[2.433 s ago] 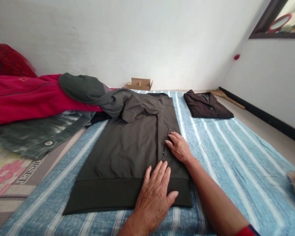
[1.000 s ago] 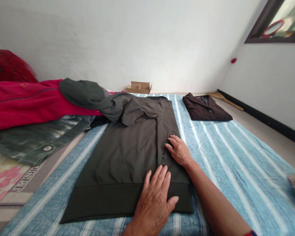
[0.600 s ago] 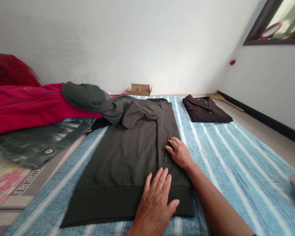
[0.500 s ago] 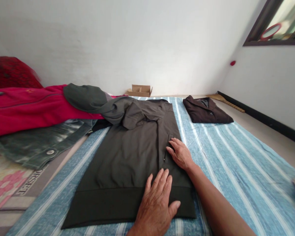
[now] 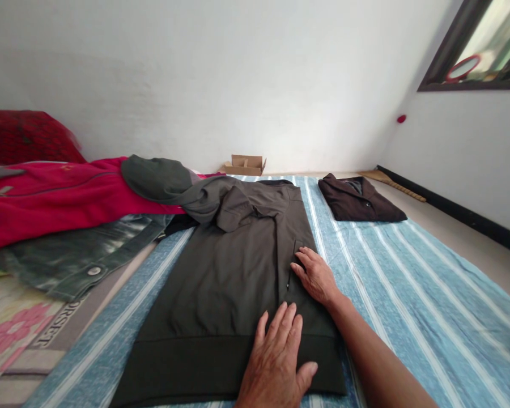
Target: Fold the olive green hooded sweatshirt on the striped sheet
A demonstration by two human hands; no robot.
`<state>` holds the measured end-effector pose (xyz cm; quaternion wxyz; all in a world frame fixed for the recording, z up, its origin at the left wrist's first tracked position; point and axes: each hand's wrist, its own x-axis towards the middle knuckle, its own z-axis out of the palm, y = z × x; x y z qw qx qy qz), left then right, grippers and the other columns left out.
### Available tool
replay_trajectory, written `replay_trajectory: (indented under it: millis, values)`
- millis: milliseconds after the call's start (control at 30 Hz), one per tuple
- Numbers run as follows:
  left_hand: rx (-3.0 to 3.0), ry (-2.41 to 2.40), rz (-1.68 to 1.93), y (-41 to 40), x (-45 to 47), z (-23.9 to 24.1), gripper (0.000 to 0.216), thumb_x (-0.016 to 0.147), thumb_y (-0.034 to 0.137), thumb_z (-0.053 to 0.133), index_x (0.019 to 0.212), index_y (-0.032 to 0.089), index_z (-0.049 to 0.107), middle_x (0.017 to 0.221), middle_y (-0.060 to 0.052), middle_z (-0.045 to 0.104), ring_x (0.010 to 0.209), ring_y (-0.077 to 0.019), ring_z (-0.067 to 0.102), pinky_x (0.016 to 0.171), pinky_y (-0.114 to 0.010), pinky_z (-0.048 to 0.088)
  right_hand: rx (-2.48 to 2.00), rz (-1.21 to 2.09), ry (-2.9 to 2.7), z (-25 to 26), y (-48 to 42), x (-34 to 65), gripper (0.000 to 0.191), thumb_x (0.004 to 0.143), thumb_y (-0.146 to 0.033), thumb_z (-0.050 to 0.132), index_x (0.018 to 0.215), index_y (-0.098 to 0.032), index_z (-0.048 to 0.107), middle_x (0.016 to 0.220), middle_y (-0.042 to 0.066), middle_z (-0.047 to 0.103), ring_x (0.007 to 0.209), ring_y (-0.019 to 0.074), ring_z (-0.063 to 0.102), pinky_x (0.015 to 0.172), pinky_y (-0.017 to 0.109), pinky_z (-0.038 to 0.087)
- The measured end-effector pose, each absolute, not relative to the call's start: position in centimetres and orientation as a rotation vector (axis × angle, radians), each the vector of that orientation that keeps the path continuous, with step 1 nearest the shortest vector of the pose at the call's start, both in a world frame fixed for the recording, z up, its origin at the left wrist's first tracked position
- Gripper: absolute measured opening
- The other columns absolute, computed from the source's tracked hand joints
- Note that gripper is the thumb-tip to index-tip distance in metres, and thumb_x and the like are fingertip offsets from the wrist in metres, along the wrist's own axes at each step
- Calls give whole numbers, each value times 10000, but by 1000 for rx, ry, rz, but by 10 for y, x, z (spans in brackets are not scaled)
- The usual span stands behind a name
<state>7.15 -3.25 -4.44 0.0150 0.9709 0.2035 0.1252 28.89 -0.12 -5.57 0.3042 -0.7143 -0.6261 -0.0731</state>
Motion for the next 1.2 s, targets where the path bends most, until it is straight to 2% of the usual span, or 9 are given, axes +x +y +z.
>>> replay_trajectory:
  millis: [267,467,633,767,900,967,1133,1200]
  values:
    - [3034,557,359,-26,72,-44,619,761,385,634,1305,135,475,1419,-134,402,1275,-319,425,984,-528,440,-1908,-214,-1666,-58,-1,287,359,932,-373,417,1119,-131,606,1211,147,584,1176,275,508,973,427,443]
    - [2938,492,398,-11,63,-23,550,798,371,606,1292,162,486,1386,-127,463,1253,-266,461,988,-423,459,-1898,-258,-1656,-63,0,285,340,925,-363,432,1128,-150,602,1221,143,582,1176,280,513,964,443,453]
    - [2863,808,476,40,64,16,478,844,299,530,1303,182,469,1409,-107,442,1279,-239,428,1014,-391,427,-1888,-295,-1634,-66,1,282,306,913,-354,456,1114,-183,611,1215,123,590,1171,289,518,956,458,462]
    - [2872,1187,395,102,85,36,391,873,257,474,1232,108,511,1359,-175,470,1245,-269,456,1014,-404,398,-1881,-291,-1625,-65,0,280,294,907,-347,464,1107,-192,613,1215,114,591,1157,288,528,953,452,469]
    - [2938,1345,278,154,112,33,289,868,189,459,1143,165,544,1227,-114,552,1114,-221,537,933,-319,434,-1894,-278,-1620,-64,1,278,290,901,-338,473,1100,-185,619,1221,117,590,1159,289,528,963,453,465]
    - [2947,1413,266,171,124,27,318,852,133,444,1155,169,533,1172,-116,562,1071,-229,543,889,-328,447,-1900,-271,-1615,-65,2,278,293,896,-338,481,1103,-185,621,1226,116,590,1163,290,527,968,453,464]
    - [2956,1565,196,196,147,18,567,789,18,435,1330,184,408,1097,-150,573,1045,-259,528,842,-372,446,-1900,-269,-1581,-71,5,278,297,882,-346,502,1110,-204,629,1229,107,595,1164,291,533,962,446,473]
    - [2956,1602,146,205,156,19,561,802,18,427,1334,196,415,1080,-166,582,1031,-271,535,821,-391,448,-1904,-257,-1576,-72,6,277,302,878,-344,508,1117,-206,629,1235,105,593,1167,290,531,963,443,472]
